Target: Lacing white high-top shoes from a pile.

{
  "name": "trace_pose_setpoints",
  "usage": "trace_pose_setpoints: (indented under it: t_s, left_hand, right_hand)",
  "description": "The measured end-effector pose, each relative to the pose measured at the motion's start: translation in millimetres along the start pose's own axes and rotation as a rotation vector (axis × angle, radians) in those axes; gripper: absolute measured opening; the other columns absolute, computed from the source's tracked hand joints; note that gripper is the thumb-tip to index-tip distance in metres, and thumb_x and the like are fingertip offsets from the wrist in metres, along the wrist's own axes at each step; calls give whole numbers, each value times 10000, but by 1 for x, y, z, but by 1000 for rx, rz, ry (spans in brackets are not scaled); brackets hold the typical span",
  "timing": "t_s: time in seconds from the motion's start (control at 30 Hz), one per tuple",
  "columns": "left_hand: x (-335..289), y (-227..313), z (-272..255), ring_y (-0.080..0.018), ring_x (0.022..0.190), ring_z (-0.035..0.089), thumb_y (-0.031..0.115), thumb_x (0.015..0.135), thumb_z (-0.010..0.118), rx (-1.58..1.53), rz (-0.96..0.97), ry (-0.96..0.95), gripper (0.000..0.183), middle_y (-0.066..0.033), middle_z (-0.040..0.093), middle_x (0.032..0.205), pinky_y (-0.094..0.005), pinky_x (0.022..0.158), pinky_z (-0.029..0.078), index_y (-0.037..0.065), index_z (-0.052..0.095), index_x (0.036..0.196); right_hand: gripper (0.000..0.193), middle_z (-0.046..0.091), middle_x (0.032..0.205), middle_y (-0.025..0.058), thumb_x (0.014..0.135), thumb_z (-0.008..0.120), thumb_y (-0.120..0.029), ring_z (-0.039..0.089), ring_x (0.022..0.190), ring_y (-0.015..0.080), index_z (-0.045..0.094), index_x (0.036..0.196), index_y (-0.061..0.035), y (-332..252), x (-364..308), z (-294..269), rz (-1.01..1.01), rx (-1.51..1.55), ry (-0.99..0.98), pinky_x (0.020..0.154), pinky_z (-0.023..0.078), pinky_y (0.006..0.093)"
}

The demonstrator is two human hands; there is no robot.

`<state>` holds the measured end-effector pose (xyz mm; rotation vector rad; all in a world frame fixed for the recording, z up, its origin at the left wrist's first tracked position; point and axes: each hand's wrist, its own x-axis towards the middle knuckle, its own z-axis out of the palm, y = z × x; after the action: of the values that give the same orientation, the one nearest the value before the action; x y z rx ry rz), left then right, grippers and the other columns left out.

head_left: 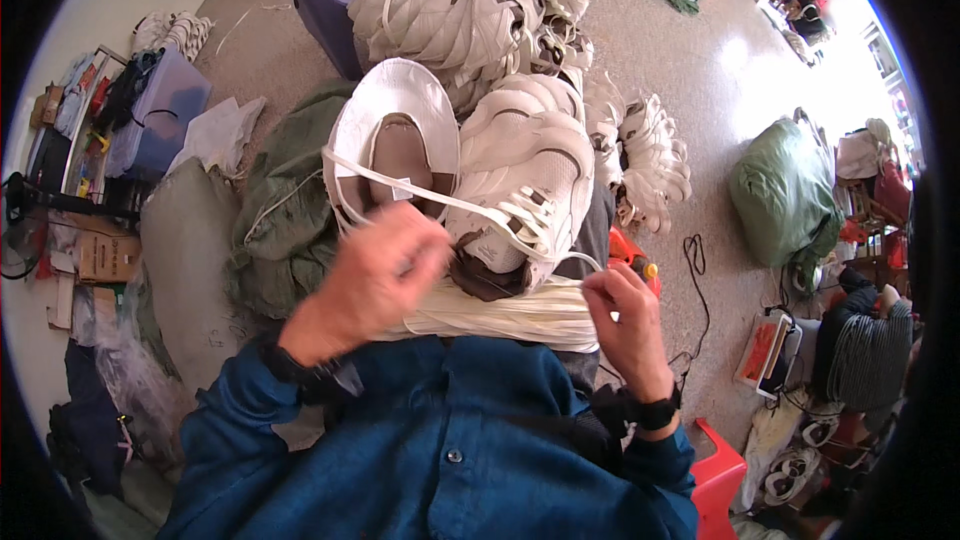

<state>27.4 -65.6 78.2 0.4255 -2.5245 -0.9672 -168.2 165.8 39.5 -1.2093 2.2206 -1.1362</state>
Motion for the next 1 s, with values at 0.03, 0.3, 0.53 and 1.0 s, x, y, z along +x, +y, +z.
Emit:
trace_pose_setpoints:
  t_s: [0.03,0.3,0.53,1.0]
  left_hand:
    - [-3,9,16,-245,833,644,37,870,681,-114,-26,-144,98,-121,637,892,-347,745,514,0,669,960]
    - [-4,-2,92,-406,916,633,64,917,619,-193,16,-151,261,-222,636,999,-439,767,519,-49,601,1151]
    - [-2,-5,96,-396,882,645,19,904,611,-139,68,-150,239,-204,644,974,-434,737,532,-40,611,1135]
    - [7,-14,104,-358,888,645,40,886,649,-215,114,-87,188,-184,654,956,-427,769,524,-23,655,1063]
  right_hand:
    - [38,605,842,143,877,651,0,624,732,318,641,914,-4,-4,2,7,-29,9,19,641,497,371]
    - [38,617,828,120,872,655,31,639,715,236,641,905,21,-4,13,41,-125,-29,68,617,511,321]
    - [50,583,828,171,853,644,2,613,765,381,606,884,-5,-18,14,39,-136,-185,60,656,499,451]
    - [123,618,855,150,865,649,43,645,744,284,582,964,13,-9,7,56,-49,115,109,670,530,354]
